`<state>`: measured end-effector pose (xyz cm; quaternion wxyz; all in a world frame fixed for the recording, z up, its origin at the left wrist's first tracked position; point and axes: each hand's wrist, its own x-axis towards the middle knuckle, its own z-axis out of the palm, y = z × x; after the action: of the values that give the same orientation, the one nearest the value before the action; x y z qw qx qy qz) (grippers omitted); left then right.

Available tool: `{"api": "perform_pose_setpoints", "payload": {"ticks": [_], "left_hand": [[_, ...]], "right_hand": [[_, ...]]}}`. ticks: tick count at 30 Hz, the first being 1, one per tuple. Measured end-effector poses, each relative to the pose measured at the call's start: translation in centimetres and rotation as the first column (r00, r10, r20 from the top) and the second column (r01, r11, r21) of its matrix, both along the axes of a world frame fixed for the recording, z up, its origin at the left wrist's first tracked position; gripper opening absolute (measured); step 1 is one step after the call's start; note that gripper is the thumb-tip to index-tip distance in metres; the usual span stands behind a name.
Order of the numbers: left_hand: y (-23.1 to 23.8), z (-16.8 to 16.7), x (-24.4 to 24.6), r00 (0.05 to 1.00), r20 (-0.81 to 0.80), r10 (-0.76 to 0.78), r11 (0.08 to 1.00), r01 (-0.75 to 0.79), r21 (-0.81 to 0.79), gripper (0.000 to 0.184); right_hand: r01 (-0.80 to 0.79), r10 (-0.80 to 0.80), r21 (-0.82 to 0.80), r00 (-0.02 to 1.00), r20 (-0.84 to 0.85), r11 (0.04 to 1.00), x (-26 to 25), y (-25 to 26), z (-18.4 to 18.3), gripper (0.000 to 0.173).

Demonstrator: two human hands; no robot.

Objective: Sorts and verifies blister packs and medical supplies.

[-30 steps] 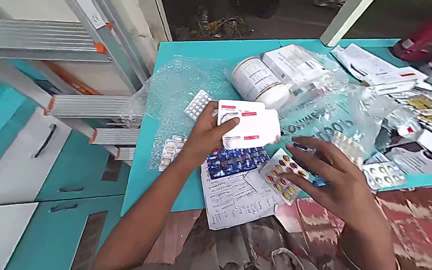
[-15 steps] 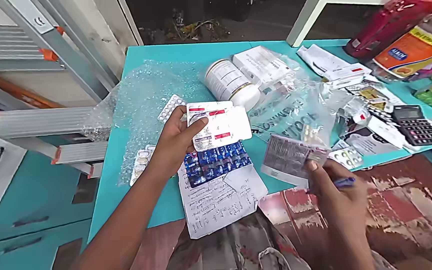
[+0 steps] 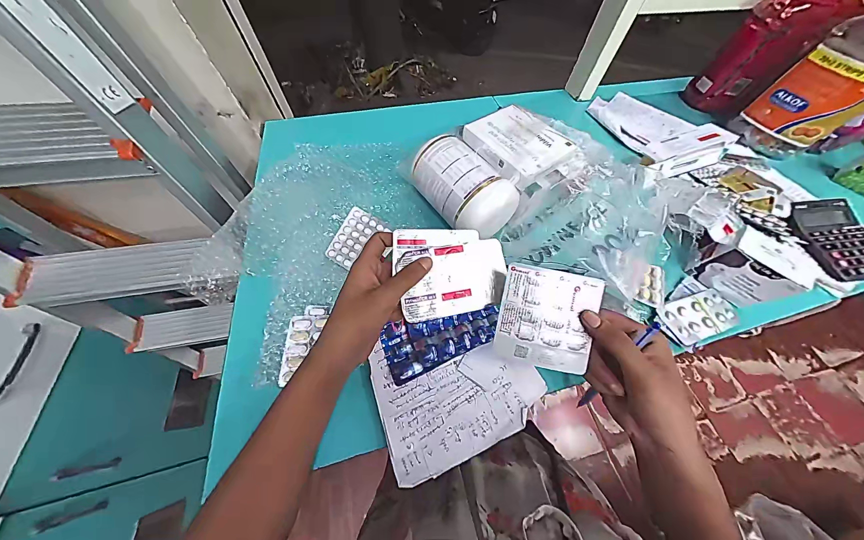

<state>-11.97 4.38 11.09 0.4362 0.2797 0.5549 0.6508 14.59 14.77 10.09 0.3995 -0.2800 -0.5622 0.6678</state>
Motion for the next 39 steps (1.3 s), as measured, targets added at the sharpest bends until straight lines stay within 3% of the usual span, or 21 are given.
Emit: {"api": "perform_pose_setpoints", "payload": {"ticks": [5,7,10,12,14,17,20,22,25,27,29,30,31,33,36,38,39], "left_hand": [[-0.1,-0.1,-0.1,0.995,-0.096,-0.032,0.999,0.029,-0.033,0.028],[-0.1,-0.6,-0.2,0.965,-0.259,-0.035,0.998,0.019,-0.061,0.035],[0.0,-1.3,0.0,0.771,-0.631,-0.084,0.983,-0.039,-0.179,0.051],[-0.1,-1.1,0.3,0.647,-0.745,-0.165,0.964,-0.053,-0.260,0.050],[-0.3,-0.7,0.2,0.604,-0.768,-0.213,0.951,-0.053,-0.306,0.048],[-0.6,-0.3,-0.3,0.712,-0.684,-0.162,0.972,-0.006,-0.235,0.042],[-0.9,0.4,-0.8,0.907,-0.409,-0.102,0.992,0.060,-0.113,0.036],[-1.0,0.6,-0.9,0.962,-0.258,-0.089,0.995,0.074,-0.067,0.031],[-0.9,0.2,-1.1,0.984,-0.094,-0.153,0.988,0.152,-0.021,0.029],[-0.8,-0.1,-1.3,0.975,0.007,-0.223,0.975,0.223,0.011,0.025],[-0.8,-0.2,-1.6,0.955,0.068,-0.287,0.958,0.286,0.019,0.020],[-0.8,-0.1,-1.6,0.948,0.066,-0.312,0.950,0.313,0.000,0.019],[-0.8,0.0,-1.6,0.944,0.024,-0.330,0.943,0.331,-0.045,0.020],[-0.9,0.2,-1.6,0.913,-0.216,-0.345,0.935,0.314,-0.164,0.023],[-1.0,0.3,-1.9,0.687,-0.693,-0.218,0.962,0.030,-0.272,0.039],[-0.8,0.2,-1.6,0.505,-0.847,-0.165,0.933,-0.199,-0.300,0.047],[-0.7,0.2,-1.5,0.464,-0.860,-0.211,0.905,-0.240,-0.352,0.050]], "right_hand": [[0.041,-0.044,0.073,0.998,0.039,0.996,-0.3,0.0,0.0,0.027],[0.077,-0.092,0.166,0.992,0.090,0.983,-0.4,0.0,0.0,0.025],[0.110,-0.154,0.320,0.981,0.115,0.941,-0.6,-0.2,-0.1,0.021],[0.129,-0.197,0.423,0.973,0.123,0.897,-0.8,-0.4,-0.2,0.018],[0.152,-0.255,0.556,0.960,0.112,0.817,-1.1,-0.5,-0.4,0.014],[0.157,-0.389,0.807,0.916,0.097,0.570,-1.8,-0.4,-0.3,0.019],[0.063,-0.481,0.960,0.873,0.079,0.272,-2.9,-0.3,0.3,0.027],[-0.009,-0.450,0.992,0.891,0.064,0.123,-4.5,0.2,0.5,0.022],[-0.168,-0.288,0.986,0.944,0.162,0.005,-6.8,1.8,0.3,0.024],[-0.308,-0.196,0.951,0.934,0.298,-0.024,-7.6,2.7,0.2,0.039],[-0.386,-0.188,0.921,0.910,0.370,-0.057,-8.0,3.1,0.1,0.055],[-0.406,-0.199,0.910,0.901,0.385,-0.077,-7.9,3.2,0.0,0.054],[-0.409,-0.216,0.906,0.899,0.381,-0.105,-7.8,3.3,-0.2,0.042],[-0.390,-0.243,0.909,0.905,0.349,-0.146,-7.1,3.8,-0.8,0.024],[-0.398,-0.281,0.901,0.896,0.343,-0.172,-5.7,4.8,-1.6,0.023],[-0.421,-0.281,0.892,0.887,0.366,-0.168,-5.1,5.2,-2.3,0.024],[-0.436,-0.262,0.886,0.884,0.388,-0.158,-4.9,5.2,-2.7,0.024]]}}
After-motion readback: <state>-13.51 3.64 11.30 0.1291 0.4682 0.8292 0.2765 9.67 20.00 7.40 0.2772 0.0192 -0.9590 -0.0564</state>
